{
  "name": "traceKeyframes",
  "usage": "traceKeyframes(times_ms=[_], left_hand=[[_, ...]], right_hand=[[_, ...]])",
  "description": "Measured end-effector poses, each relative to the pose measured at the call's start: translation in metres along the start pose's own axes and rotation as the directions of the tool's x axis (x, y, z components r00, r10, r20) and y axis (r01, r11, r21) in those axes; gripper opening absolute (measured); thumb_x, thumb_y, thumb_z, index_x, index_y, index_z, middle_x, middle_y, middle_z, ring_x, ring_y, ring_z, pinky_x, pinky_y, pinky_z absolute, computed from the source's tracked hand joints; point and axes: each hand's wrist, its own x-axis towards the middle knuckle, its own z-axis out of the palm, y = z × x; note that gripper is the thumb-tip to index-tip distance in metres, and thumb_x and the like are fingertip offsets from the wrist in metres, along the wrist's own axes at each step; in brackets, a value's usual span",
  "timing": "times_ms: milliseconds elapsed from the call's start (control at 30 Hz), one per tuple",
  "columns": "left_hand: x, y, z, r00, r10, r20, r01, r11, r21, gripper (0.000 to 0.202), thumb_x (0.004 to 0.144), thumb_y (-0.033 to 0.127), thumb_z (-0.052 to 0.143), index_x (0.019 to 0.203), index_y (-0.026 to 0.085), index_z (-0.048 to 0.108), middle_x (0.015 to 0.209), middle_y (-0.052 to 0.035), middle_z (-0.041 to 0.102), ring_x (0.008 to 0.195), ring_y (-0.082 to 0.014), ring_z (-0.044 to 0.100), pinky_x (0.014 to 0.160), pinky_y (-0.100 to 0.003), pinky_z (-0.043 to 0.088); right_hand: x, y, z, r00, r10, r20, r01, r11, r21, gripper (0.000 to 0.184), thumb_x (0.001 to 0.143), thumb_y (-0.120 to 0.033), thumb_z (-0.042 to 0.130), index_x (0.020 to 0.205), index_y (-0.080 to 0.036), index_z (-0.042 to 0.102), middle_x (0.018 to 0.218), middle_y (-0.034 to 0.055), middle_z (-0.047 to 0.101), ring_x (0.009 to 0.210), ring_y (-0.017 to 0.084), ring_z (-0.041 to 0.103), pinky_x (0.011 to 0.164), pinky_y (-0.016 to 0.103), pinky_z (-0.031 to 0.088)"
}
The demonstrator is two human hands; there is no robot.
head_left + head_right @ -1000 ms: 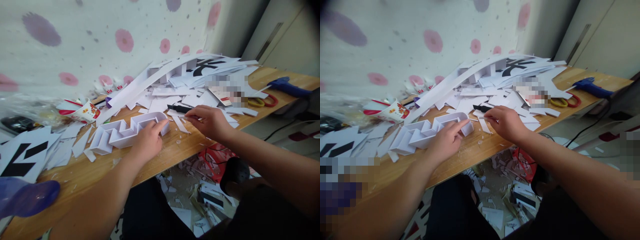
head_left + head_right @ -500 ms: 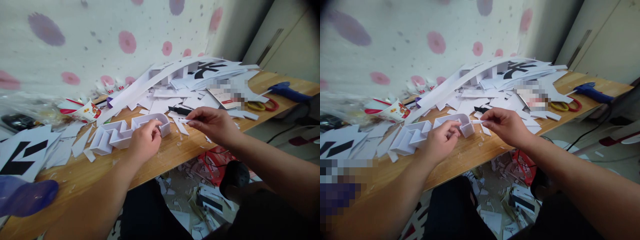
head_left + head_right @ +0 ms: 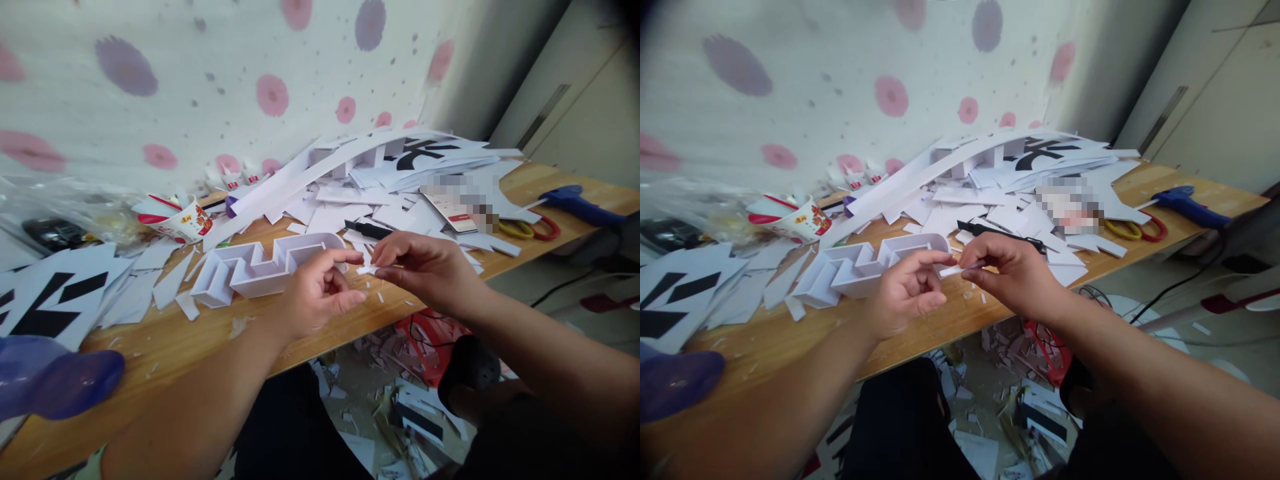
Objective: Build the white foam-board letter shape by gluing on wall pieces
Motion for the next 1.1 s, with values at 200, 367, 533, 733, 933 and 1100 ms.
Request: traceKeyframes(times_ms=[200,367,533,733,933,1100], left_hand=[[0.001,-0.003,0.002,0.998,0.027,-0.059,-0.028,0.999,-0.023,0.032,0.070,0.026,0.076,0.095,0.018,0.057,0.081,0.0006,0.058,0.062,-0.0075,0.049,0.057,-0.021,0.042],[0.001,-0.002,0.002,0.995,-0.052,-0.084,0.061,0.993,0.102,0.031,0.067,0.030,0.078,0.083,0.018,0.055,0.068,0.0036,0.054,0.058,-0.0084,0.048,0.055,-0.022,0.040],[0.001,-0.001,0.002,0.995,-0.029,-0.098,0.045,0.986,0.160,0.022,0.072,0.031,0.072,0.078,0.018,0.056,0.064,0.0048,0.053,0.055,-0.0072,0.046,0.052,-0.020,0.038],[0.003,-0.001,0.000,0.984,0.040,-0.173,0.005,0.967,0.255,0.011,0.075,0.023,0.067,0.078,0.017,0.057,0.067,0.0035,0.056,0.057,-0.0073,0.050,0.054,-0.020,0.041],[0.003,-0.002,-0.005,0.954,0.132,-0.268,-0.030,0.935,0.355,0.012,0.083,0.025,0.059,0.074,0.017,0.056,0.060,0.0038,0.054,0.052,-0.0072,0.048,0.050,-0.020,0.039],[0.003,-0.001,-0.006,0.950,0.187,-0.251,-0.056,0.890,0.452,0.022,0.082,0.025,0.060,0.063,0.016,0.053,0.051,0.0063,0.046,0.046,-0.0052,0.039,0.044,-0.018,0.032]], right_hand=[[-0.004,0.000,0.008,0.999,-0.009,0.034,0.012,0.996,-0.084,0.011,0.080,-0.013,0.066,0.080,-0.022,0.059,0.081,0.0018,0.063,0.081,0.017,0.061,0.073,0.033,0.049],[-0.005,-0.001,0.011,0.998,-0.053,0.029,0.056,0.991,-0.125,0.012,0.080,-0.012,0.065,0.080,-0.022,0.058,0.080,0.0013,0.061,0.078,0.016,0.059,0.071,0.031,0.049],[-0.006,-0.005,0.011,0.994,-0.100,0.031,0.105,0.966,-0.235,0.013,0.080,-0.009,0.063,0.080,-0.022,0.059,0.078,0.0011,0.061,0.073,0.015,0.058,0.067,0.029,0.047],[-0.005,-0.006,0.006,0.999,-0.035,-0.037,0.021,0.945,-0.326,0.005,0.081,-0.017,0.064,0.078,-0.021,0.064,0.076,0.0019,0.065,0.072,0.015,0.060,0.067,0.029,0.048],[-0.001,0.007,-0.012,0.954,0.249,-0.169,-0.287,0.921,-0.263,0.014,0.078,-0.034,0.068,0.083,-0.021,0.068,0.073,0.0018,0.067,0.065,0.015,0.059,0.059,0.028,0.046],[-0.001,0.013,-0.026,0.944,0.330,-0.023,-0.314,0.870,-0.380,0.017,0.081,-0.037,0.063,0.085,-0.022,0.069,0.073,0.0008,0.068,0.066,0.015,0.059,0.059,0.027,0.043]])
